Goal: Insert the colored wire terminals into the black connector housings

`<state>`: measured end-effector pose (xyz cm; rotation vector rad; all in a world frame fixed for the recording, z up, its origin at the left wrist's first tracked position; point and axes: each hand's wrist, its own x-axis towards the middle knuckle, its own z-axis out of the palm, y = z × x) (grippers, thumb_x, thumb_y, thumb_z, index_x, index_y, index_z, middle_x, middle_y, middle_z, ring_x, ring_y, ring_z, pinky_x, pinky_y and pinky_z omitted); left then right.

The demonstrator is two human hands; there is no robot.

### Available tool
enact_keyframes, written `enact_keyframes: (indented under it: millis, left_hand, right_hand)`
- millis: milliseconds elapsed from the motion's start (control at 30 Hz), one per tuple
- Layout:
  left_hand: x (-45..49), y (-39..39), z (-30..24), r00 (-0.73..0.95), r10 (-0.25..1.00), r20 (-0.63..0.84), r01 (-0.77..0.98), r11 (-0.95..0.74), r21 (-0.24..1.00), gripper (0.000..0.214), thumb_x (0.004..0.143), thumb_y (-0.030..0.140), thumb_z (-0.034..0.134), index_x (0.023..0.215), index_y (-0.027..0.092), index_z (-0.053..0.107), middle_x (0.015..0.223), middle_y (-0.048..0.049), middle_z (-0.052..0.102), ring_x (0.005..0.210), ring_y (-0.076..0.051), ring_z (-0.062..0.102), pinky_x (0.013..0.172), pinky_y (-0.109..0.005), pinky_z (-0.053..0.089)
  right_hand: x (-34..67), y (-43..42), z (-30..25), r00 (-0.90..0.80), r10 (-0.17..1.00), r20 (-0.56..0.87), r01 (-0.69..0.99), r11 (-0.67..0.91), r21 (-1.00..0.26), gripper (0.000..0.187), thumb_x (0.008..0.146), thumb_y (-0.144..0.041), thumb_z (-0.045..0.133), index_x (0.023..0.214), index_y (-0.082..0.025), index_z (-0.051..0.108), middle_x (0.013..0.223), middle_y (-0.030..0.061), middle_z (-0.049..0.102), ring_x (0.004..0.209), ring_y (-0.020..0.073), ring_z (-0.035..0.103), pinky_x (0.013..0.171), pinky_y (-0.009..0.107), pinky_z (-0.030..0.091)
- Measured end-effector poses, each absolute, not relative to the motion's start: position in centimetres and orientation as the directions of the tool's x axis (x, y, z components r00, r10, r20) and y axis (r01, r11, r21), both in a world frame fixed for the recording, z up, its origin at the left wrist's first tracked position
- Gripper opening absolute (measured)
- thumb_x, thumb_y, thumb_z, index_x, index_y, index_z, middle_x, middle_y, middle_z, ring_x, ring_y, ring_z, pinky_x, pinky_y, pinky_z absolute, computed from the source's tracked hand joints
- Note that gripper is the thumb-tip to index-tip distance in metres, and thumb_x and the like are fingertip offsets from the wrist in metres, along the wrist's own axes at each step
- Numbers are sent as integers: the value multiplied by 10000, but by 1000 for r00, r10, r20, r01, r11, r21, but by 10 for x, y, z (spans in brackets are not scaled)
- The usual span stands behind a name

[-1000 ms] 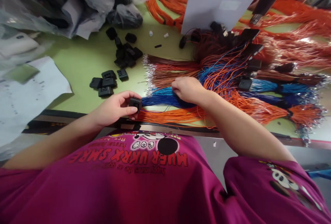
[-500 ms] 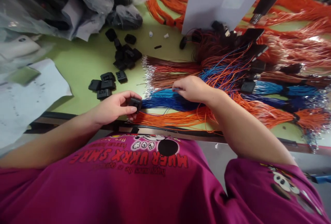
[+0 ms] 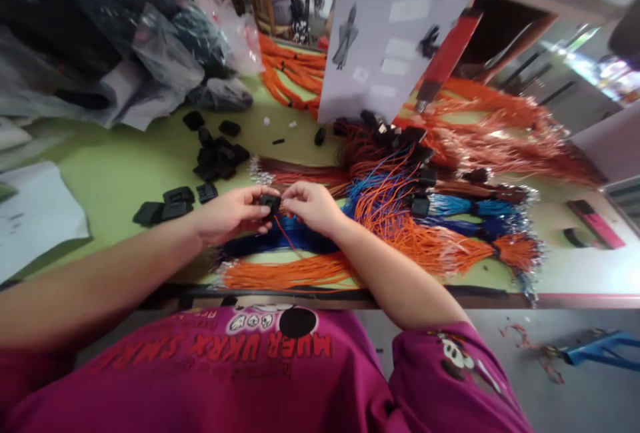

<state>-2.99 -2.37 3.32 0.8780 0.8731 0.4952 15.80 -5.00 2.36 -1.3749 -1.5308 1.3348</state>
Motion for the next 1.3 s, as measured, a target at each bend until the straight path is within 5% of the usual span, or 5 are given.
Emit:
enact_keyframes:
  millis: [433, 667, 933, 1300]
  left_hand:
    - [-37, -33, 17, 578, 694, -429, -106, 585, 804, 406, 697, 106, 731, 1079, 158, 601, 938, -44, 642, 744, -121, 654, 661, -256, 581]
    - [-40, -34, 14, 591, 681, -432, -51, 566, 823, 418, 716, 135, 728, 1106, 167, 581, 985, -51, 640, 786, -129, 651, 704, -262, 583]
    - [-39, -36, 17, 561, 698, -445, -46, 563, 825, 440, 694, 135, 749, 1100, 171, 586, 984, -45, 639, 800, -129, 641, 701, -251, 591]
    - [-41, -36, 14, 575, 699, -426, -14, 528, 849, 410, 736, 183, 726, 1114, 196, 566, 1049, -43, 608, 874, -136, 618, 734, -252, 590]
  right_hand:
    - [155, -65, 23, -342, 939, 36, 453, 198, -869, 122, 800, -213, 550, 770, -151, 651, 708, -11, 626, 660, 90, 535, 655, 216, 420]
    - [161, -63, 27, -232, 971, -47, 378, 46, -925, 147, 787, -238, 568, 820, -150, 682, 715, -9, 637, 636, 91, 530, 623, 213, 417]
    - [154, -68, 24, -287, 957, 42, 438, 171, -882, 131, 811, -206, 552, 794, -149, 669, 748, -11, 654, 698, 91, 570, 694, 200, 433]
    - [155, -71, 27, -404, 911, 87, 675, 360, -644, 175, 842, -199, 508, 820, -165, 678, 749, -9, 663, 679, 91, 562, 642, 193, 368]
